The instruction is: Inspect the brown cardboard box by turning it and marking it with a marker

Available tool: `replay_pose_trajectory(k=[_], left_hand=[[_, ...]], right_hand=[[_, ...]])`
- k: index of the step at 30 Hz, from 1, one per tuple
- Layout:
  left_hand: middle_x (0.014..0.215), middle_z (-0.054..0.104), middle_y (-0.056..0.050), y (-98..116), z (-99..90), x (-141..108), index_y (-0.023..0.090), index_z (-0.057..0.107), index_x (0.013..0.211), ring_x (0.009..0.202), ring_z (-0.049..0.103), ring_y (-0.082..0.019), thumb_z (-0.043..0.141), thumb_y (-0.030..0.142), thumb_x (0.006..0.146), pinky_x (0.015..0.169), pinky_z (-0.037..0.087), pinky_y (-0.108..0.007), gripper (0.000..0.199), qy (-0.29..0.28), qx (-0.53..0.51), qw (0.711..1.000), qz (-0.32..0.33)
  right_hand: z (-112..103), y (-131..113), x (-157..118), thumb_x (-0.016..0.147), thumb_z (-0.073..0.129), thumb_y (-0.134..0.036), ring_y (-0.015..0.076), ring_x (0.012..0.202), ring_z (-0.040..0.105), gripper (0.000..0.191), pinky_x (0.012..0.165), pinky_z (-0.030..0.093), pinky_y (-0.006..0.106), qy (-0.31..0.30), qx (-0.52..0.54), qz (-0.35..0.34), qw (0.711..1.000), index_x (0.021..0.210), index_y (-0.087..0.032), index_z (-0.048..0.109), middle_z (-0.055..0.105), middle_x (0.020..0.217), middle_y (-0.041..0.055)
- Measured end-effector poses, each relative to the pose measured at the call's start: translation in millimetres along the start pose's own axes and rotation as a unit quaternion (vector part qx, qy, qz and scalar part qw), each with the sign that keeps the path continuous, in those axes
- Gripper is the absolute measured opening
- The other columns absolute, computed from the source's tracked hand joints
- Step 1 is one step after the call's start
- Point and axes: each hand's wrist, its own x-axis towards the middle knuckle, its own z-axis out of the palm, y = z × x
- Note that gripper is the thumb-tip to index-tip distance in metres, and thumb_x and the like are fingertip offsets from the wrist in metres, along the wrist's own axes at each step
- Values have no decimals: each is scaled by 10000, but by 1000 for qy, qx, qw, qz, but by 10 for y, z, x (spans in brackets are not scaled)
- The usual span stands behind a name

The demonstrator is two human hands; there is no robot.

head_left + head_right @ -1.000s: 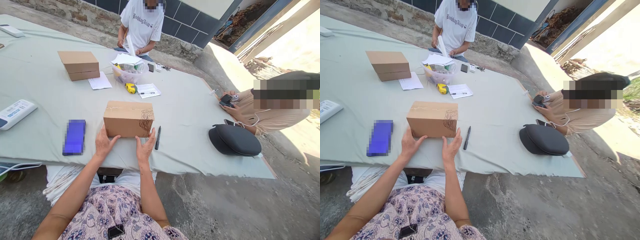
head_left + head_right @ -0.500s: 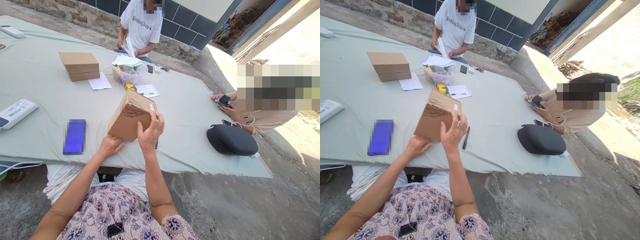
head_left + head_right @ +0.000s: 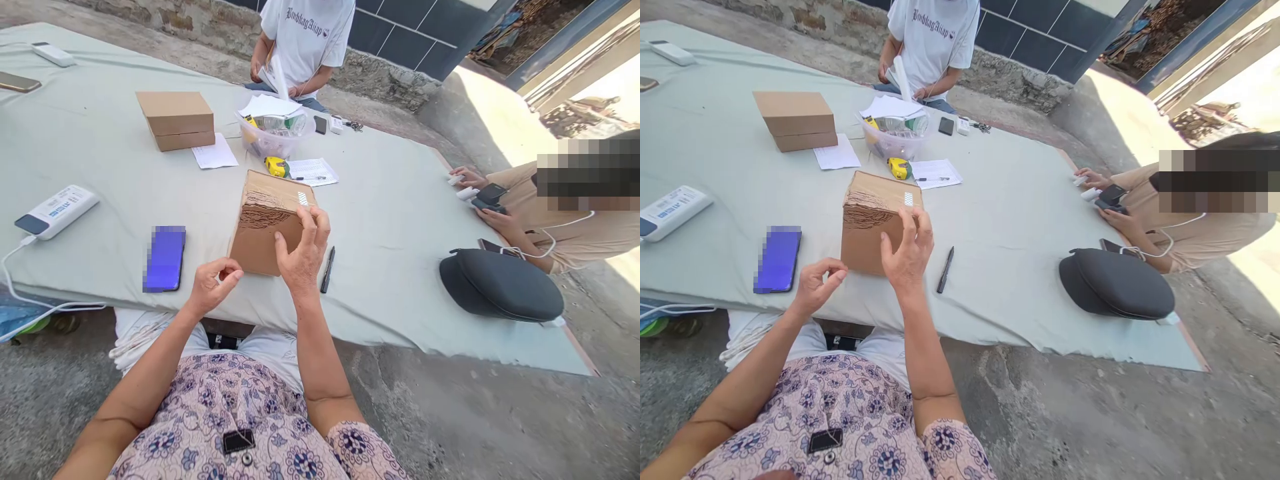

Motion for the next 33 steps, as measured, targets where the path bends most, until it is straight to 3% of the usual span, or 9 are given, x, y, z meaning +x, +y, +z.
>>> replay_pose_trajectory(k=[2, 4, 6, 9, 12, 15, 19, 25, 33], left_hand=[[867, 705, -25, -16, -40, 117, 216, 666, 1133, 737, 648, -150, 638, 478, 952, 684, 525, -275, 320, 122, 5, 992, 32], [1274, 668, -123, -78, -62, 265, 260, 503, 1438, 1111, 681, -257, 667, 627, 889, 878, 568, -388, 681, 159, 22, 986, 45], [1566, 472, -172, -153, -67, 415, 324, 282, 1594, 1399, 538, -350, 639, 754, 843, 1041, 524, -506, 936, 128, 23, 991, 42], [1724, 228, -159, -235, -26, 585, 390, 78, 1645, 1561, 335, -397, 603, 812, 829, 1177, 417, -590, 1058, 49, -5, 998, 43], [1759, 139, -135, -270, 52, 669, 391, 19, 1656, 1605, 241, -392, 604, 778, 854, 1246, 344, -589, 1065, -18, -42, 998, 50], [1754, 183, -114, -288, 97, 696, 379, 80, 1660, 1601, 259, -371, 555, 728, 916, 1259, 343, -559, 949, -45, -70, 995, 46], [1719, 280, -113, -307, 82, 709, 359, 178, 1647, 1572, 314, -377, 556, 702, 929, 1237, 374, -545, 882, -33, -53, 997, 45], [1689, 315, -126, -328, 110, 723, 354, 183, 1635, 1542, 365, -353, 520, 625, 984, 1221, 396, -509, 782, -3, -20, 997, 77], [1676, 317, -148, -325, 158, 701, 328, 156, 1637, 1545, 353, -357, 516, 671, 964, 1212, 408, -515, 837, -1, -23, 998, 60]], right_hand=[[-7, -15, -30, 948, 571, -312, 296, 1420, 474, 501, 1133, 504, 537, 3, 14, -4, 1000, 1425, -227, 444, 447, 1412, 173], [-19, -27, -78, 946, 579, -315, 292, 1408, 477, 501, 1137, 503, 539, 7, 25, -6, 1000, 1422, -238, 440, 440, 1403, 164], [-35, -39, -147, 948, 585, -322, 289, 1400, 479, 498, 1138, 506, 544, 10, 29, -4, 1000, 1417, -249, 435, 434, 1398, 157], [-58, -64, -259, 957, 581, -315, 289, 1414, 471, 486, 1129, 518, 545, 10, 24, -1, 1000, 1415, -252, 430, 431, 1410, 160], [-76, -94, -329, 965, 575, -290, 288, 1438, 463, 482, 1141, 514, 543, 10, 12, -3, 1000, 1421, -239, 427, 439, 1429, 172], [-87, -110, -338, 968, 578, -285, 289, 1444, 470, 474, 1145, 516, 540, 10, 3, -5, 1000, 1415, -230, 431, 446, 1431, 180], [-82, -116, -329, 963, 593, -280, 286, 1444, 472, 474, 1146, 519, 532, 14, 6, -8, 1000, 1407, -223, 438, 454, 1420, 181], [-47, -142, -350, 971, 560, -266, 282, 1462, 455, 463, 1163, 500, 544, 9, 4, 5, 1000, 1413, -230, 427, 433, 1446, 182], [-44, -153, -367, 976, 549, -269, 291, 1464, 448, 465, 1162, 493, 561, 13, 5, 1, 1000, 1421, -224, 423, 440, 1448, 187]])
